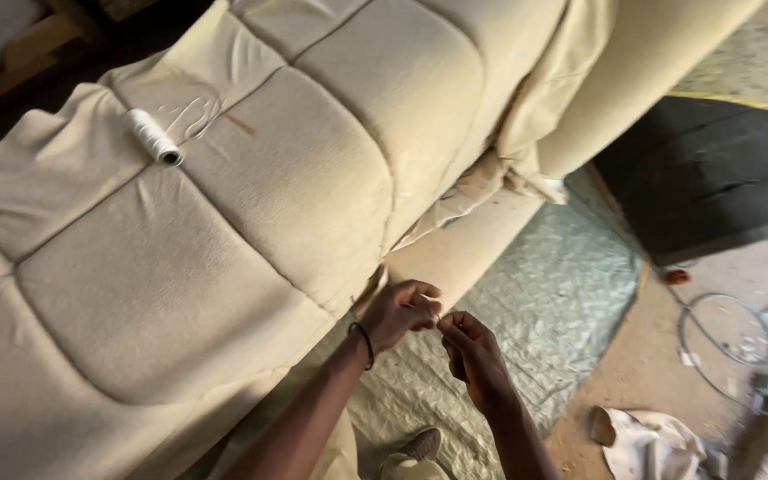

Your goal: Tufting fabric onto a furniture frame using a long needle and thread, and trimming excess fabric with scissors.

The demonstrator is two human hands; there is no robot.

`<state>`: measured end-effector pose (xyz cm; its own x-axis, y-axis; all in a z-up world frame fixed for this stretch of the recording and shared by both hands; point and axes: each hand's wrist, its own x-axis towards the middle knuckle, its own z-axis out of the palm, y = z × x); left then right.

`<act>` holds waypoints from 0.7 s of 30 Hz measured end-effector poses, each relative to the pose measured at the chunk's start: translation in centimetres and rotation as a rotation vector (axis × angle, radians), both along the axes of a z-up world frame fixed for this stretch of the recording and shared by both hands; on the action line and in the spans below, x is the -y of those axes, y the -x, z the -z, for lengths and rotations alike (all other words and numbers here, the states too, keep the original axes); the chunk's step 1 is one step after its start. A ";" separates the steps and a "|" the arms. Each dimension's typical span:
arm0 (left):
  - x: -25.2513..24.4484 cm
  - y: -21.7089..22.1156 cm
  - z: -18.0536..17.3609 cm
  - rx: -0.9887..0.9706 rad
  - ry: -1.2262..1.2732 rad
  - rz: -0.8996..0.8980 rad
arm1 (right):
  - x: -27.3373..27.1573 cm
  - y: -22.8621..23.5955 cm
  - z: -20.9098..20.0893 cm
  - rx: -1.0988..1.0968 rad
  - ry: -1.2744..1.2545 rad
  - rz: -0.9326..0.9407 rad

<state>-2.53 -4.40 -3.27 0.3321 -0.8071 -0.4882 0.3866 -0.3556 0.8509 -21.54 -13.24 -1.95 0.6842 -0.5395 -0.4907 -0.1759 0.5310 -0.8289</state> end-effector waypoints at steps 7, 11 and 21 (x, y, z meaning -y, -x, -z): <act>0.0 0.0 6.9 -0.117 0.017 0.085 | -0.7 0.0 8.9 -0.010 -0.162 0.132; 0.8 -1.0 16.1 -0.214 -0.066 0.162 | -1.4 0.4 17.3 -0.024 -0.292 0.254; 0.6 -6.4 39.4 0.002 -0.214 0.513 | -5.8 -4.6 38.8 -0.062 -0.319 0.418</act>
